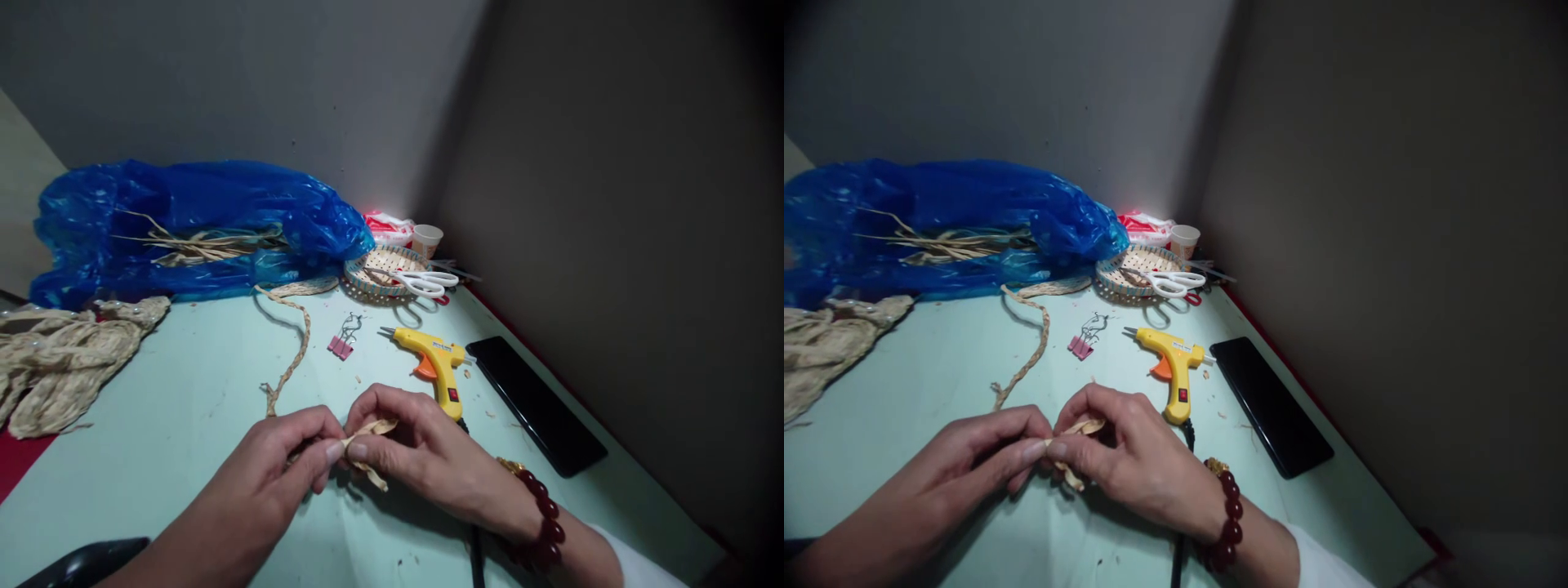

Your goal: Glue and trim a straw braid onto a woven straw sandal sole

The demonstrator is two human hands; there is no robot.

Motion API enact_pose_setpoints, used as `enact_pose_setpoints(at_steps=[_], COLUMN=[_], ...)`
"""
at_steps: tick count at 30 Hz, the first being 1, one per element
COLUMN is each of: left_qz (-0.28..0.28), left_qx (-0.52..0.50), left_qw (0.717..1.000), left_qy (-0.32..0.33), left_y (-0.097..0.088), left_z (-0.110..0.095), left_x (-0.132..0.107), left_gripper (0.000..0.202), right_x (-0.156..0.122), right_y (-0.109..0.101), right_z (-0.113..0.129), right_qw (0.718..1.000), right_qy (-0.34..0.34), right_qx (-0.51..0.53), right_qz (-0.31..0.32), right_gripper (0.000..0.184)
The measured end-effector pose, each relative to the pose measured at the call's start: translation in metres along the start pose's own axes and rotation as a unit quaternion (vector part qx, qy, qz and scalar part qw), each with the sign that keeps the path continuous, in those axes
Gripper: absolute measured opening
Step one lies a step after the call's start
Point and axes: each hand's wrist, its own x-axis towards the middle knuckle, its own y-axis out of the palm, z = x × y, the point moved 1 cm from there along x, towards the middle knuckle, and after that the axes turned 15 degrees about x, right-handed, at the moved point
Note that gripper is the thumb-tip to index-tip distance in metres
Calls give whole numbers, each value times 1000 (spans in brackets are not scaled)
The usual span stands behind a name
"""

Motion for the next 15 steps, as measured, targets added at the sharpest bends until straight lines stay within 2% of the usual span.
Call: enact_pose_setpoints(at_steps=[7,10,13,15], left_qz=[-15,-10,-10,-7], left_qx=[52,69,53,6], left_qw=[999,998,999,1000], left_qy=[-1,3,-6,-21], left_y=[4,5,5,5], left_z=[8,11,15,17], left_x=[0,1,0,1], left_gripper=[37,37,36,35], right_x=[0,-2,-3,-4], right_y=[-4,-1,6,12], right_z=[-2,0,0,-2], right_qw=[999,992,973,964], right_qy=[12,11,-47,-104], right_qx=[-36,-122,-224,-241], right_qz=[18,-1,-31,-39], right_gripper=[8,7,9,12])
